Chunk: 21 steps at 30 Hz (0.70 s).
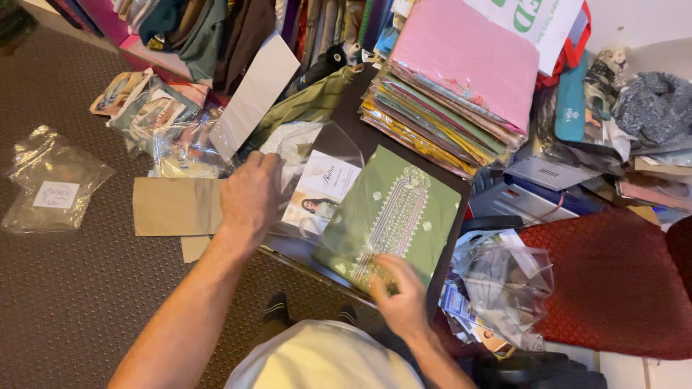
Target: The person picks up a packaged garment from a shelf, removes the garment and its paper insert from a plastic bag, unfolds a large fabric piece, refolds it, and then places the garment back into the plastic bag before setting it on a chair.
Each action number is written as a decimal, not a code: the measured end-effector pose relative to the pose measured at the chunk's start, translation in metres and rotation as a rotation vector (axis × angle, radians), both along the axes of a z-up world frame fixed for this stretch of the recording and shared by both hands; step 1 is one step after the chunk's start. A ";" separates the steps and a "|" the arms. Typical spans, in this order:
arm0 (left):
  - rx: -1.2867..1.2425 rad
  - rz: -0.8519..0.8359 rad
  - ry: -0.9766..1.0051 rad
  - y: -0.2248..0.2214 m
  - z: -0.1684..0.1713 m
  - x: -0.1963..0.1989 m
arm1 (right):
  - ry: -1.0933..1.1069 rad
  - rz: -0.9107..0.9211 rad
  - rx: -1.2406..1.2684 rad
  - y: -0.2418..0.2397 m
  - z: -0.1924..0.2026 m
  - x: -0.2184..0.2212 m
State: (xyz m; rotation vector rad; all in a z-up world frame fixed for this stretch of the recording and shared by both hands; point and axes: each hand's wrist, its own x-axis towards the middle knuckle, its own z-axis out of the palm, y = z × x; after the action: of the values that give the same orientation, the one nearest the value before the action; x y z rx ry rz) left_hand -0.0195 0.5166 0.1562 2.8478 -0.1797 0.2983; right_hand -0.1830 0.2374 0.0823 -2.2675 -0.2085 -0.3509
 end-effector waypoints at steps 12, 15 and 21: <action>0.041 -0.146 -0.229 -0.025 -0.049 0.000 | 0.596 -0.947 0.646 -0.014 -0.039 -0.005; 0.100 -0.199 -0.261 -0.036 -0.083 -0.001 | 0.782 -0.883 0.953 -0.018 -0.028 0.000; 0.105 -0.317 0.137 -0.049 -0.090 -0.012 | 0.690 -0.934 1.211 -0.095 -0.017 -0.014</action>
State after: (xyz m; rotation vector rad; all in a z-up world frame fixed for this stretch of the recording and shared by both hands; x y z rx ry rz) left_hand -0.0315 0.4680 0.0664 2.8681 -0.6262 0.0290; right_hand -0.1968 0.1424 0.0648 -1.0148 1.1404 -0.0680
